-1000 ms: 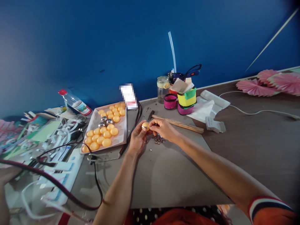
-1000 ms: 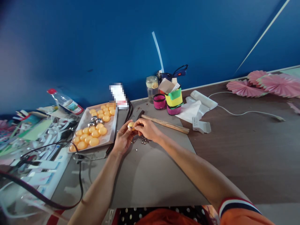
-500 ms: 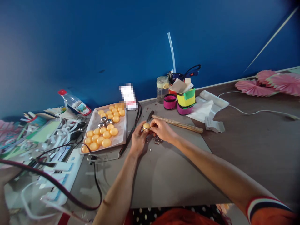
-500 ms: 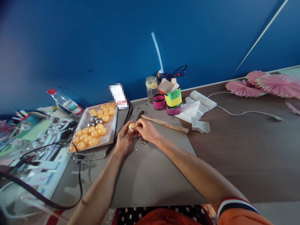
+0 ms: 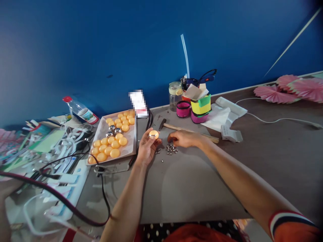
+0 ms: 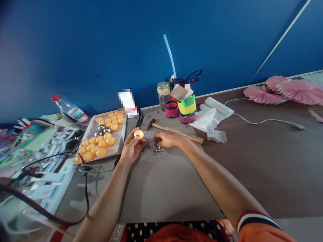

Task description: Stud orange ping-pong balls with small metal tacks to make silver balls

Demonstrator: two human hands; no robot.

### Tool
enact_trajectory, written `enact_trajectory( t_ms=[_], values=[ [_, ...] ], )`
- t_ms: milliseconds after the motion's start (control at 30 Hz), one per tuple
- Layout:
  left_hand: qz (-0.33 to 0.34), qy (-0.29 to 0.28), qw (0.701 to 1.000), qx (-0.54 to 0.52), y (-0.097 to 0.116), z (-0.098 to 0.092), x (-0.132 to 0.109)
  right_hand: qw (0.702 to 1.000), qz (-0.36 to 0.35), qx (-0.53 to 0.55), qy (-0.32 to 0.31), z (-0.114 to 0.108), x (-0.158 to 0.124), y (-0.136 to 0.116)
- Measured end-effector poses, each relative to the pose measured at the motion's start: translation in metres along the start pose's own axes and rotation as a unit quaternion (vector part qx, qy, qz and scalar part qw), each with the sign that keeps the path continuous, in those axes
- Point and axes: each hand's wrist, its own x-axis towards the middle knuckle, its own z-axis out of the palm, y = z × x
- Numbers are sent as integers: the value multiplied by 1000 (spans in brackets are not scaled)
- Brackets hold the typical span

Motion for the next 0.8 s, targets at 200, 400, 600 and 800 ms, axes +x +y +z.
enact_trajectory(
  t_ms=[200, 400, 600, 800],
  values=[
    [9, -6, 1000, 14, -1, -1, -1, 997, 8, -81, -15, 8, -1, -17],
    [6, -11, 999, 33, -1, -1, -1, 998, -29, -39, 44, 18, 6, -11],
    [0, -12, 1000, 27, 0, -1, -1, 983, -24, 123, 132, 14, 6, -10],
    [-5, -13, 1000, 19, 0, -1, -2, 970, -16, 233, 59, 12, 6, -11]
  ],
)
